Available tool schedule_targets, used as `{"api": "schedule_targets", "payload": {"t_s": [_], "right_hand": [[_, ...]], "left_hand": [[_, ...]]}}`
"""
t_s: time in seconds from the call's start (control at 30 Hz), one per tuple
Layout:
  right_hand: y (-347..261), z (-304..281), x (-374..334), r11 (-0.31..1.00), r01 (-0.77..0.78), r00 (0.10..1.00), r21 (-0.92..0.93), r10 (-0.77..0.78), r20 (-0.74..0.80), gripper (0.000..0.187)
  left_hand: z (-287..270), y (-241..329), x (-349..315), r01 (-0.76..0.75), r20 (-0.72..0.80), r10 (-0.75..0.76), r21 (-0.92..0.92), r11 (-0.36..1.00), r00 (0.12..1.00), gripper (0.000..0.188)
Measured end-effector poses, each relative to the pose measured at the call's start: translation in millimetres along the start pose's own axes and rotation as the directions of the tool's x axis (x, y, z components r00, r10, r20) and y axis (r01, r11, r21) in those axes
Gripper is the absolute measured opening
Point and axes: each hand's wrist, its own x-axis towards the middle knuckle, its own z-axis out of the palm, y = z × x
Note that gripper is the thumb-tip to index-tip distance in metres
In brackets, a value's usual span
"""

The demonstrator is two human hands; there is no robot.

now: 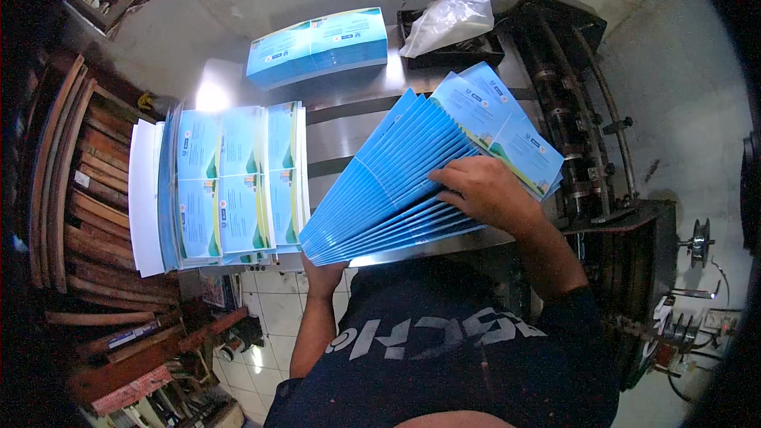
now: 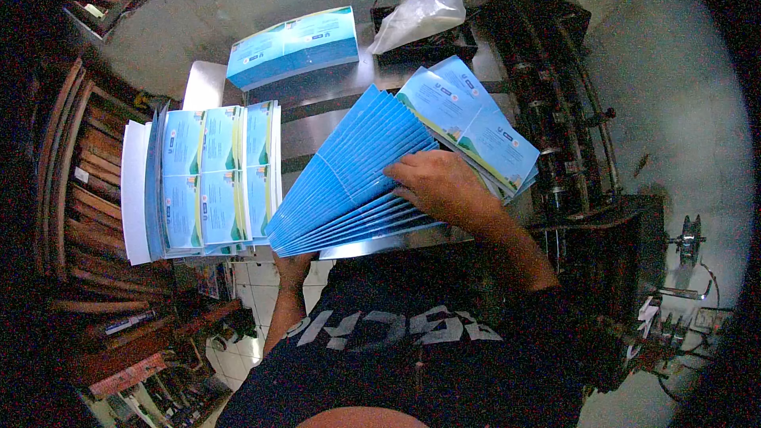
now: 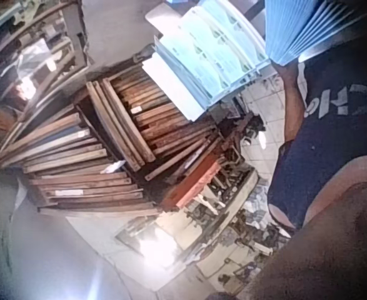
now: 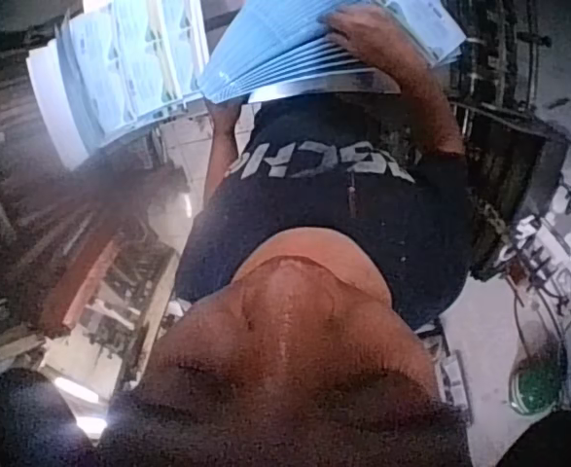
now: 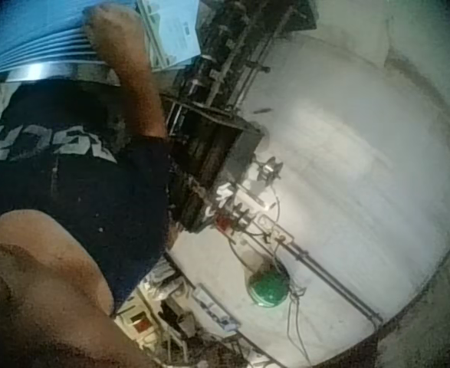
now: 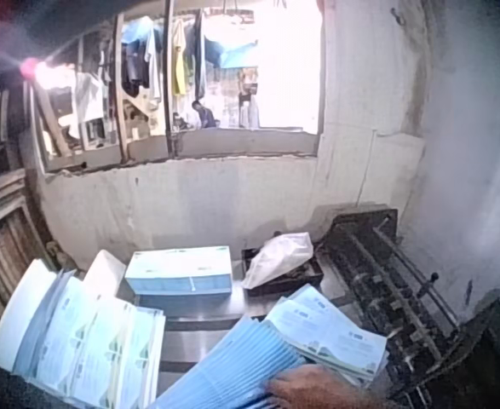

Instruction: The person sorts and stacks paper booklets on a metal table, fanning them out and handling them individually to organize them into groups.

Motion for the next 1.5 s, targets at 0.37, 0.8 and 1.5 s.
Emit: {"api": "schedule_targets", "payload": {"t_s": [0.37, 0.8, 1.5], "right_hand": [[-4.9, -2.9, 4.5, 0.989, 0.071, 0.997, -0.13, -0.071, 0.009, 0.031], [-2.7, 6.4, -0.8, 0.99, 0.088, 0.992, -0.111, -0.098, -0.085, 0.016], [-0.2, 10.5, 5.7, 0.985, 0.132, 0.968, -0.111, -0.104, 0.23, 0.016]], "left_hand": [[-0.9, -10.4, -1.5, -0.052, -0.007, 0.053, 0.063, 0.997, 0.999, 0.039], [-0.2, -14.6, -3.2, -0.047, -0.017, 0.049, 0.128, 0.991, 0.999, 0.036], [-2.6, -33.3, -4.4, -0.121, 0.064, 0.108, 0.257, 0.959, 0.992, 0.039]]}}
